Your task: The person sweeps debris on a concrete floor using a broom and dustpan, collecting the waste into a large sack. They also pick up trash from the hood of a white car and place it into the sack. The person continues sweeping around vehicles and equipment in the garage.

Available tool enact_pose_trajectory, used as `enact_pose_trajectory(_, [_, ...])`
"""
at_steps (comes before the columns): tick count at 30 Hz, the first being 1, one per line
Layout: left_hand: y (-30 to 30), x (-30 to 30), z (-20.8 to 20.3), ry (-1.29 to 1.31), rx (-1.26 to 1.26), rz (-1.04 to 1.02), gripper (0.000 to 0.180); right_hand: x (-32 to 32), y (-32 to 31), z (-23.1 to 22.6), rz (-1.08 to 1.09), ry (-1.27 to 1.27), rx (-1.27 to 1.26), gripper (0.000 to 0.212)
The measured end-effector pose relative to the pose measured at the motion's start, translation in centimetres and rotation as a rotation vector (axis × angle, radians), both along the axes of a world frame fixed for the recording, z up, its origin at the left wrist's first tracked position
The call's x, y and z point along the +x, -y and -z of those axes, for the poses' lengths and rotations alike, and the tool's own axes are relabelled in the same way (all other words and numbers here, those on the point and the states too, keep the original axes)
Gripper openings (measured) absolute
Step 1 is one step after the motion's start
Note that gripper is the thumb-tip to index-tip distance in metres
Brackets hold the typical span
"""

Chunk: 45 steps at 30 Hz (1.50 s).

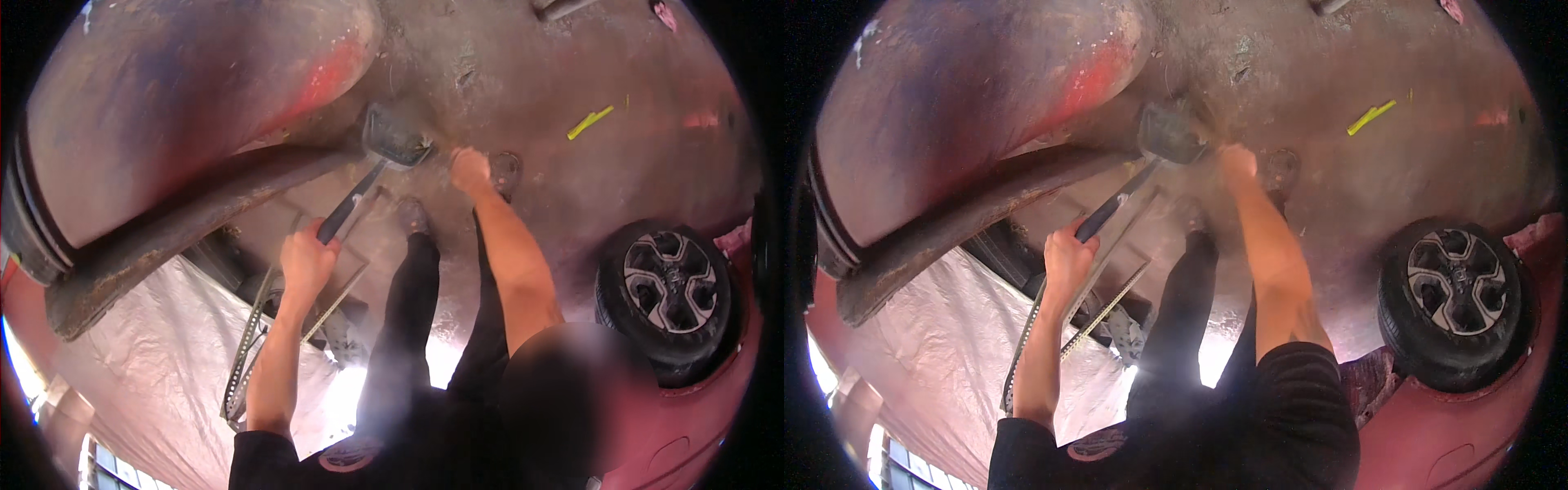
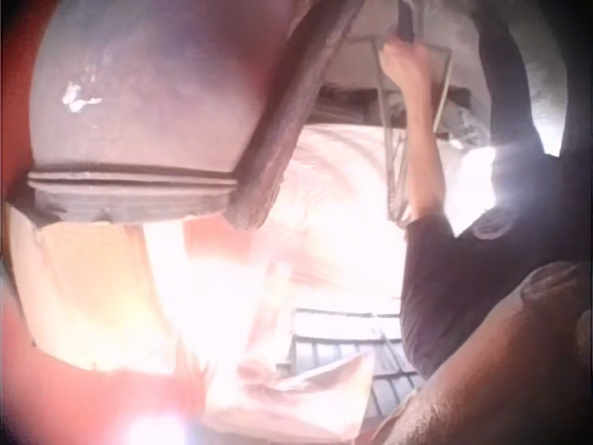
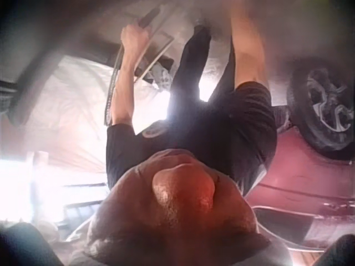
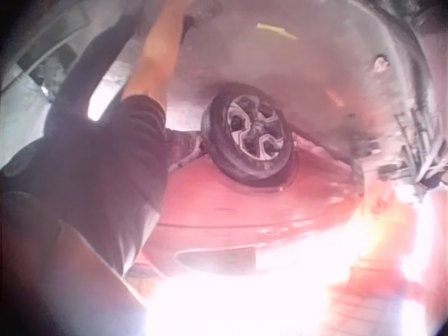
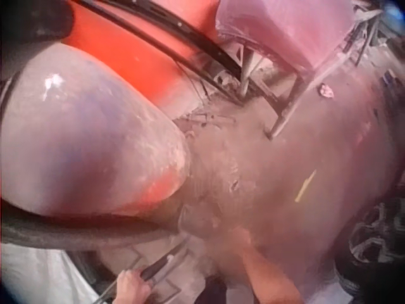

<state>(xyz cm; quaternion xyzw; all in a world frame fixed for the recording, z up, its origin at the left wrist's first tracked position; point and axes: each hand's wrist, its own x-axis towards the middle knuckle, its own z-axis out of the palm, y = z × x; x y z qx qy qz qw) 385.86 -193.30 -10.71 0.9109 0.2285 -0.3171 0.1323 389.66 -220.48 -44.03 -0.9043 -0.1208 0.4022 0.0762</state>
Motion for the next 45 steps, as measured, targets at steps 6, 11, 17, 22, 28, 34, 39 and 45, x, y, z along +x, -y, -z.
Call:
enact_pose_trajectory(6, [0.1,-2.3,-3.3,0.021,-0.05,0.06,0.035,-11.4,0.5,-12.3,0.434,-0.185,0.255,0.067])
enact_pose_trajectory(11, [2.8,-2.9,-6.9,0.099,-0.109,0.19,0.044,-17.6,13.5,-15.8,0.837,0.099,0.233,0.062])
enact_pose_trajectory(17, [12.0,4.3,-8.5,-0.013,-0.042,0.494,0.042,-12.7,31.5,-14.1,1.04,0.24,-0.095,0.059])
enact_pose_trajectory(22, [23.2,11.5,-7.2,-0.029,-0.03,0.672,0.043,-5.8,40.9,-4.4,0.924,0.171,-0.242,0.04])
enact_pose_trajectory(28, [29.8,13.8,-3.5,-0.046,0.047,0.708,0.041,-2.5,29.8,-10.3,0.841,-0.09,0.109,0.042])
enact_pose_trajectory(34, [32.0,16.6,-3.4,0.009,0.058,0.685,0.033,-3.7,29.4,-15.6,0.951,0.036,0.107,0.049])
enact_pose_trajectory(39, [33.5,17.1,-3.2,-0.001,0.052,0.71,0.032,0.8,32.0,-9.3,1.096,-0.12,0.107,0.034])
enact_pose_trajectory(45, [29.3,16.1,-3.5,0.019,0.033,0.586,0.036,0.8,26.2,-12.9,0.75,-0.209,0.256,0.043])
